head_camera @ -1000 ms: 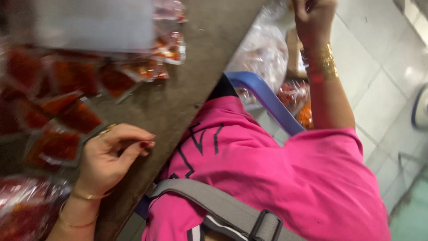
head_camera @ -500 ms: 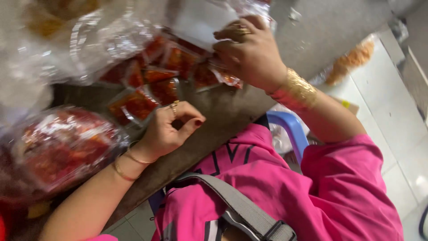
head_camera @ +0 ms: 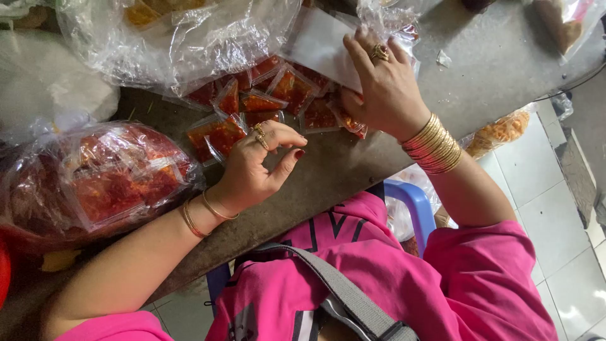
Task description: The person packs small sachets of red sauce and yellow seasoning into a clear plastic bag by hand.
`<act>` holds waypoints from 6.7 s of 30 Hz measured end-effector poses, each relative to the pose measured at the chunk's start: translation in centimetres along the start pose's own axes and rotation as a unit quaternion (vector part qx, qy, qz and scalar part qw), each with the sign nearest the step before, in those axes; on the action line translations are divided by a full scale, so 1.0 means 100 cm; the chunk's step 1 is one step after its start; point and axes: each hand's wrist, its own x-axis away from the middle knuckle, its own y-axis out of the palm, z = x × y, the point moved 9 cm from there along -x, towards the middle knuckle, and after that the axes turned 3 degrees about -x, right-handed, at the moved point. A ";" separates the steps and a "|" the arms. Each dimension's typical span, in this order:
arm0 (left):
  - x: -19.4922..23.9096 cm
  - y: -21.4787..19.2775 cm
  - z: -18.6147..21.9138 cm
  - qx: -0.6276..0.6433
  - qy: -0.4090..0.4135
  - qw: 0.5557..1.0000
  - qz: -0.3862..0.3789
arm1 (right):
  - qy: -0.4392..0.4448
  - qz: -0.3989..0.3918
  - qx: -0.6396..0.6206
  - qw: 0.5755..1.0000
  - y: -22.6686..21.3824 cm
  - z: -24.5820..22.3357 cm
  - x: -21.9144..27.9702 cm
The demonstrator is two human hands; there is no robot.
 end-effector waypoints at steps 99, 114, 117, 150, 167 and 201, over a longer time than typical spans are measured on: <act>0.022 0.031 -0.070 0.148 -0.332 0.931 -0.037 | -0.188 0.113 -0.314 0.924 -0.081 -0.077 -0.114; 0.030 0.030 -0.092 0.188 -0.295 0.934 0.068 | -0.030 -0.014 -0.172 0.985 0.082 -0.048 -0.253; 0.033 0.032 -0.092 0.214 -0.314 0.922 0.071 | -0.079 0.043 -0.205 0.975 0.041 -0.046 -0.232; 0.026 0.030 -0.057 0.132 -0.270 0.953 0.034 | 0.160 0.158 -0.640 0.735 0.000 -0.009 0.072; 0.024 0.031 -0.053 0.195 -0.260 0.945 0.041 | 0.153 0.124 -0.532 0.824 -0.021 -0.043 0.067; -0.016 0.071 -0.030 0.238 -0.154 0.954 -0.098 | -0.113 0.220 -0.387 0.888 -0.125 -0.055 0.067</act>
